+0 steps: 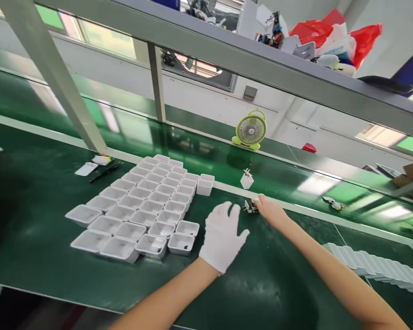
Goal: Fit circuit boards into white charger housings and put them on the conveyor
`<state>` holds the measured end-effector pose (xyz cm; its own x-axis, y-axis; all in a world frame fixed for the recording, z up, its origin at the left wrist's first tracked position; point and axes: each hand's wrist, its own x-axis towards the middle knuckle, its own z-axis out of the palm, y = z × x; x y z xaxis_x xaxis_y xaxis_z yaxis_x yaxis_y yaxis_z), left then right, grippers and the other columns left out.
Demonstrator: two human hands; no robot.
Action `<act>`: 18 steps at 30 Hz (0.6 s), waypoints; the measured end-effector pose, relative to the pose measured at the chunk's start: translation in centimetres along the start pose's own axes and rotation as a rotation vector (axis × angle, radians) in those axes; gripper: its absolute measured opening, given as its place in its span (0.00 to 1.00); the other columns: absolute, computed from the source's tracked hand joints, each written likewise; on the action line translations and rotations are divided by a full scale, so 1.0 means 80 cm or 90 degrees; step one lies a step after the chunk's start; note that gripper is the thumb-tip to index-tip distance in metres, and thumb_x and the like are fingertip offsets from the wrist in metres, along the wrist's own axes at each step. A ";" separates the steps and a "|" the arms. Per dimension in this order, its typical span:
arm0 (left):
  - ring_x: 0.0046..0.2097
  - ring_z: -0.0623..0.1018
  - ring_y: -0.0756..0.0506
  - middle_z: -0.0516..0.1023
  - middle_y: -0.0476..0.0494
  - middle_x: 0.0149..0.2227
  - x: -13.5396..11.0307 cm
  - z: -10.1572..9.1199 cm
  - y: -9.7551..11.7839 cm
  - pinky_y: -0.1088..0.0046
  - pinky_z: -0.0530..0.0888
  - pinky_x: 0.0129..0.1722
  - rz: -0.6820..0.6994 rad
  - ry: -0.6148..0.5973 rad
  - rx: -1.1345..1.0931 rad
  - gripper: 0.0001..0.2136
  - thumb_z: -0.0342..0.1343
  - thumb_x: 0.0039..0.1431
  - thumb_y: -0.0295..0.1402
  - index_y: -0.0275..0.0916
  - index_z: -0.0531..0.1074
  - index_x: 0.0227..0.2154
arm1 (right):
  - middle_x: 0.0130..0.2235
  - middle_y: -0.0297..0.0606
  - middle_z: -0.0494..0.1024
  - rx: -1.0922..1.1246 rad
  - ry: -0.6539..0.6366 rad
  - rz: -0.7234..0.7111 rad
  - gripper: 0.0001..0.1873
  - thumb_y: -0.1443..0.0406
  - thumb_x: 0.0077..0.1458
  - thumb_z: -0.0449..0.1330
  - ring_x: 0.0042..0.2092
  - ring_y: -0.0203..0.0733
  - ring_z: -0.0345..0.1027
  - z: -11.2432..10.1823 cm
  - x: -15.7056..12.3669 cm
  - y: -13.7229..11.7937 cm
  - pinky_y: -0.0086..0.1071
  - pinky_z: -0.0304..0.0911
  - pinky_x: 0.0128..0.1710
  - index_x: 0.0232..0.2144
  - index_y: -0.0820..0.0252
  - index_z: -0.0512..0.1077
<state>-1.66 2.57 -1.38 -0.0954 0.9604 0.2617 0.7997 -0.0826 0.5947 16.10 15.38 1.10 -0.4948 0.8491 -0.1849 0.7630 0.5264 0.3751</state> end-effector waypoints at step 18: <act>0.53 0.81 0.38 0.76 0.36 0.55 0.005 0.004 -0.008 0.64 0.76 0.49 -0.189 -0.153 -0.166 0.30 0.69 0.52 0.33 0.39 0.64 0.56 | 0.39 0.44 0.79 0.313 0.039 0.096 0.15 0.58 0.49 0.70 0.41 0.49 0.75 -0.027 -0.036 0.000 0.35 0.67 0.38 0.35 0.61 0.73</act>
<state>-1.99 3.12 -1.91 -0.1331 0.9845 -0.1143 0.5796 0.1709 0.7968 16.62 12.79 3.58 -0.3758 0.9210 -0.1031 0.9260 0.3688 -0.0809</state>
